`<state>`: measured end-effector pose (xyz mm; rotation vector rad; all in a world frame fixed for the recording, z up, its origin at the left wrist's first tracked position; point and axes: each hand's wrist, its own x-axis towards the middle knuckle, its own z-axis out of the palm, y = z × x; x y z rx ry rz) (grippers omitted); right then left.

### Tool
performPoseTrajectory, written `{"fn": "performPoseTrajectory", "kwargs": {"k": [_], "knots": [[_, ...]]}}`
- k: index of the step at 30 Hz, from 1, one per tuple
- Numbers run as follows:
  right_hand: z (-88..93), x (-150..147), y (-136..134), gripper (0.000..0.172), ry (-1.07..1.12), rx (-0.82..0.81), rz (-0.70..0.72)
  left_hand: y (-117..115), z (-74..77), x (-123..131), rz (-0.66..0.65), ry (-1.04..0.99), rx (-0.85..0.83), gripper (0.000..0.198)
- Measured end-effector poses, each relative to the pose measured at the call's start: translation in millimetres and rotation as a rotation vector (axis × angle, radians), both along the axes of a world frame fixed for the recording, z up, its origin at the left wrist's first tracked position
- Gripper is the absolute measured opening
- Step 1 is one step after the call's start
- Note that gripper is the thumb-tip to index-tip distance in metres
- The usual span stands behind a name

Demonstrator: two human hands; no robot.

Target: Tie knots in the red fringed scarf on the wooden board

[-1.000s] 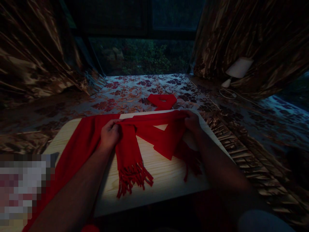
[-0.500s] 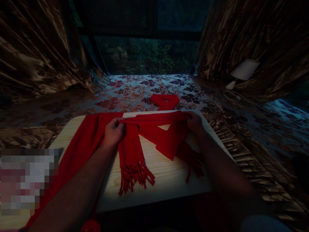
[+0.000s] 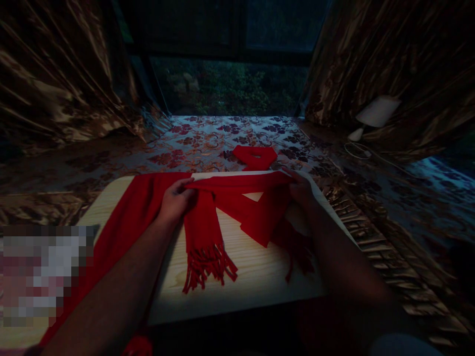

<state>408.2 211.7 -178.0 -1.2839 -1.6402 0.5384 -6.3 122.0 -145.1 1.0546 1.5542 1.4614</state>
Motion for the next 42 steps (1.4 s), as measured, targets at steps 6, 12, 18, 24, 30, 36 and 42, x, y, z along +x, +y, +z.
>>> {"fn": "performPoseTrajectory", "kwargs": {"k": [6,12,18,24,30,36,42], "knots": [[-2.0,4,1,0.063,-0.067,0.024,0.028,2,-6.3,-6,-0.110,0.147,-0.041,0.068],[1.7,0,-4,0.068,-0.145,0.024,0.018,12,-3.7,-7,-0.177,0.633,0.025,0.062],[5.5,-3,-6,0.064,-0.081,-0.003,0.000,35,22.9,-5,-0.372,0.967,-0.161,0.058],[4.9,-3,-5,0.060,-0.053,-0.034,-0.001,33,11.6,2,-0.249,1.080,-0.012,0.050],[3.4,-7,-3,0.059,0.091,-0.050,-0.043,21,4.2,7,-0.098,0.880,0.078,0.051],[4.6,-6,-4,0.058,0.204,-0.074,0.015,28,-3.9,11,-0.099,0.461,0.211,0.048],[8.4,0,-4,0.052,0.238,-0.147,-0.029,31,6.2,10,-0.174,-0.109,0.055,0.046]]}}
